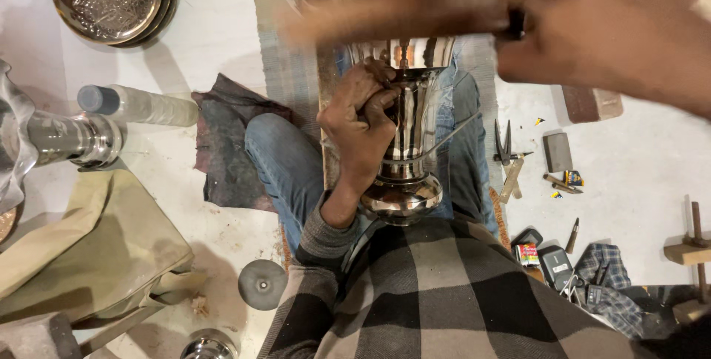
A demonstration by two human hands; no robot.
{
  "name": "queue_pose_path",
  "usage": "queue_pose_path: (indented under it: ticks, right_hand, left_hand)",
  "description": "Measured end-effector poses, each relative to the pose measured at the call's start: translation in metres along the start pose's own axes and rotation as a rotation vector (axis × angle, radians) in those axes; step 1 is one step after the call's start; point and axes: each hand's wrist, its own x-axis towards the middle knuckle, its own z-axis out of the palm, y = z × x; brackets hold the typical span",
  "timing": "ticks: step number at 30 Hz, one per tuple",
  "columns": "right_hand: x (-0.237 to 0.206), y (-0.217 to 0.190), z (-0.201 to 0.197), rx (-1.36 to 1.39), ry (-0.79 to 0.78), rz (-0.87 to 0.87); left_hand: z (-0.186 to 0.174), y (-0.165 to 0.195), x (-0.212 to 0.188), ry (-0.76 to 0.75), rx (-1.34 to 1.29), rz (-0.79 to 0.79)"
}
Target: The person sits on the floor holding a brass vase steady and engraves decorative patterns into its surface, striking a small chisel with a wooden mallet and repositioning the chisel repeatedly to work different areas of the design.
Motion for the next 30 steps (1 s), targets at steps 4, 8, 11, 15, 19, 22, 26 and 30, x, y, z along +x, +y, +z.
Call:
queue_pose_path:
  ticks: [4, 8, 11, 15, 19, 22, 26, 30]
  right_hand:
    - [0.002, 0.003, 0.0, -0.03, 0.419, -0.39]
    - [0.003, 0.009, 0.011, -0.119, 0.314, -0.229]
    - [0.001, 0.01, 0.024, 0.114, 0.412, -0.216]
    - [-0.005, 0.014, 0.035, 0.195, 0.514, -0.216]
    - [-0.006, 0.022, 0.035, 0.334, 0.647, -0.349]
    - [-0.004, 0.028, 0.034, 0.273, 0.633, -0.413]
    - [0.001, 0.032, 0.04, 0.478, 0.535, -0.337]
    - [0.0, 0.04, 0.053, 0.291, 0.692, -0.395]
  left_hand:
    - [0.001, -0.003, -0.002, 0.019, 0.013, 0.003]
    - [0.003, -0.003, 0.0, 0.021, 0.068, 0.028]
    - [0.005, -0.002, 0.003, 0.008, -0.011, 0.102]
    - [0.007, -0.003, 0.004, -0.034, -0.022, 0.03]
    - [0.006, -0.005, 0.004, -0.03, 0.049, 0.095]
    - [0.006, -0.007, 0.004, -0.042, 0.164, 0.1]
    - [0.006, -0.004, 0.002, -0.063, 0.101, 0.061]
    - [0.005, -0.004, 0.006, -0.088, 0.128, 0.074]
